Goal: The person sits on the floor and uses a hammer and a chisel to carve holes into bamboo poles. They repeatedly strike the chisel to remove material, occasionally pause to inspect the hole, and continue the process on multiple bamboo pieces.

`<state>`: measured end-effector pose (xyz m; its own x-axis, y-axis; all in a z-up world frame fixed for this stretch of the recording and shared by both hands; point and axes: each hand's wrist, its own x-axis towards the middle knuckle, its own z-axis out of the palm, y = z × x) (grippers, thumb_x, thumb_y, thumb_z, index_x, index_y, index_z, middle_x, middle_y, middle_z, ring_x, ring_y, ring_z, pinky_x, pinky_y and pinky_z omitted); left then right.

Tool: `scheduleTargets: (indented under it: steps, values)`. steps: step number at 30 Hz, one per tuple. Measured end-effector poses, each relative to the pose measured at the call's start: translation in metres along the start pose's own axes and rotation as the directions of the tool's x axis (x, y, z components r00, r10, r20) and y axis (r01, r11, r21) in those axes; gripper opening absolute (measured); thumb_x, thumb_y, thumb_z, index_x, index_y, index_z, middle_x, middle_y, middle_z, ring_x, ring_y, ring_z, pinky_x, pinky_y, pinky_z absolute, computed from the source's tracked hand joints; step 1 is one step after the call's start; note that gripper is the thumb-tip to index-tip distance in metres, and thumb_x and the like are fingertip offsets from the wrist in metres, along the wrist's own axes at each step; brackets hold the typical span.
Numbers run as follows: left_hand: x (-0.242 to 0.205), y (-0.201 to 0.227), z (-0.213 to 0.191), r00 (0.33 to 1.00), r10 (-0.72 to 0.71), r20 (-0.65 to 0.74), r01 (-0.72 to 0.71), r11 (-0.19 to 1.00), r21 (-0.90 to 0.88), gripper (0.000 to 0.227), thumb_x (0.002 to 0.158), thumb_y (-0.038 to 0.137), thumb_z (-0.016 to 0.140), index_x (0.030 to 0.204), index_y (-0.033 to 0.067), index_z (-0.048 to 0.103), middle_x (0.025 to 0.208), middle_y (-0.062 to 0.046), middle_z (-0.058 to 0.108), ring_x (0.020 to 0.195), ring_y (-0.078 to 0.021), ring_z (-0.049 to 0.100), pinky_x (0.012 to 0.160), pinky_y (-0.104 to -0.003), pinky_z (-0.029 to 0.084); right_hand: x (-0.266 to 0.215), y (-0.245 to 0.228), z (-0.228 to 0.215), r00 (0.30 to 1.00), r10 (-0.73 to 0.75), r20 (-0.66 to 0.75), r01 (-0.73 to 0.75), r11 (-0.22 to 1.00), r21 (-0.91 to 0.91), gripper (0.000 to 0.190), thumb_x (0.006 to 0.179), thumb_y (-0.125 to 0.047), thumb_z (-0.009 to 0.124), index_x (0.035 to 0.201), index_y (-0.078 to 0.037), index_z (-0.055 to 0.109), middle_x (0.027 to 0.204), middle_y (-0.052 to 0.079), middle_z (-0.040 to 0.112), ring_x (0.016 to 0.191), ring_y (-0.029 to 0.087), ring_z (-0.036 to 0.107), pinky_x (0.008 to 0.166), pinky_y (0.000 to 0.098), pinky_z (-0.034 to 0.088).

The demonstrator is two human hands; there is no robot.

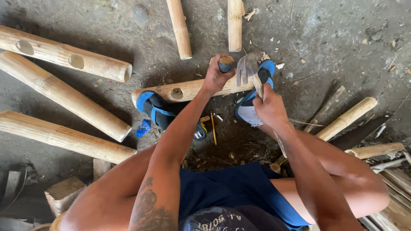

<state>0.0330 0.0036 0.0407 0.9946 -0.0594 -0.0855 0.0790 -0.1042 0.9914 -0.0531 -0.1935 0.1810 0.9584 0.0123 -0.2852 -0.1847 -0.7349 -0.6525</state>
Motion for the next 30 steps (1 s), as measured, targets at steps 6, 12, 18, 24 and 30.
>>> scheduleTargets:
  steps: [6, 12, 18, 24, 30]
  values:
    - [-0.001, -0.037, 0.013, 0.997, 0.083, -0.007, -0.083, 0.991, -0.105, 0.054, 0.084, 0.004, 0.086, 0.126, 0.0089, 0.053, 0.116, -0.008, 0.057, 0.108, -0.0195, 0.059, 0.095, -0.034, 0.052, 0.002, -0.012, -0.005, 0.999, -0.032, -0.008, 0.032, 0.999, -0.004, 0.014, 0.091, -0.008, 0.058, 0.104, -0.002, 0.057, 0.088, 0.027, 0.069, 0.083, 0.047, 0.070, 0.072, 0.0519, 0.054]
    - [-0.004, -0.048, 0.021, 0.994, 0.017, 0.110, 0.027, 0.922, -0.386, 0.052, 0.089, -0.001, 0.080, 0.129, 0.0102, 0.049, 0.112, -0.001, 0.062, 0.102, -0.0119, 0.062, 0.090, -0.029, 0.054, 0.008, -0.023, -0.011, 1.000, -0.020, 0.024, 0.020, 1.000, -0.003, 0.012, 0.093, -0.008, 0.057, 0.103, -0.003, 0.055, 0.084, 0.027, 0.069, 0.077, 0.046, 0.072, 0.067, 0.0505, 0.055]
    - [-0.010, -0.040, 0.012, 0.984, 0.142, 0.111, -0.101, 0.945, -0.312, 0.053, 0.088, 0.002, 0.079, 0.132, 0.0091, 0.051, 0.118, -0.002, 0.061, 0.108, -0.0131, 0.059, 0.095, -0.030, 0.051, 0.025, -0.042, -0.001, 0.992, 0.002, 0.128, 0.041, 0.941, -0.337, 0.029, 0.092, -0.013, 0.060, 0.115, 0.000, 0.047, 0.076, 0.029, 0.068, 0.071, 0.050, 0.068, 0.069, 0.0606, 0.052]
    - [-0.013, -0.055, 0.011, 0.981, -0.045, 0.188, 0.102, 0.947, -0.305, 0.058, 0.086, 0.006, 0.080, 0.137, 0.0102, 0.052, 0.111, 0.000, 0.061, 0.098, -0.0125, 0.059, 0.089, -0.029, 0.053, 0.026, -0.043, -0.002, 0.989, -0.136, 0.055, 0.147, 0.938, -0.315, 0.028, 0.093, -0.013, 0.059, 0.115, 0.001, 0.048, 0.077, 0.027, 0.069, 0.072, 0.049, 0.068, 0.069, 0.0589, 0.053]
    - [-0.029, -0.060, 0.003, 0.969, 0.163, 0.185, -0.120, 0.967, -0.227, 0.060, 0.083, 0.005, 0.083, 0.135, 0.0072, 0.053, 0.118, -0.003, 0.065, 0.109, -0.0157, 0.064, 0.095, -0.034, 0.055, 0.037, -0.045, 0.008, 0.948, -0.052, 0.315, 0.186, 0.892, -0.412, 0.031, 0.091, -0.017, 0.064, 0.108, 0.003, 0.048, 0.082, 0.027, 0.069, 0.077, 0.047, 0.070, 0.067, 0.0591, 0.054]
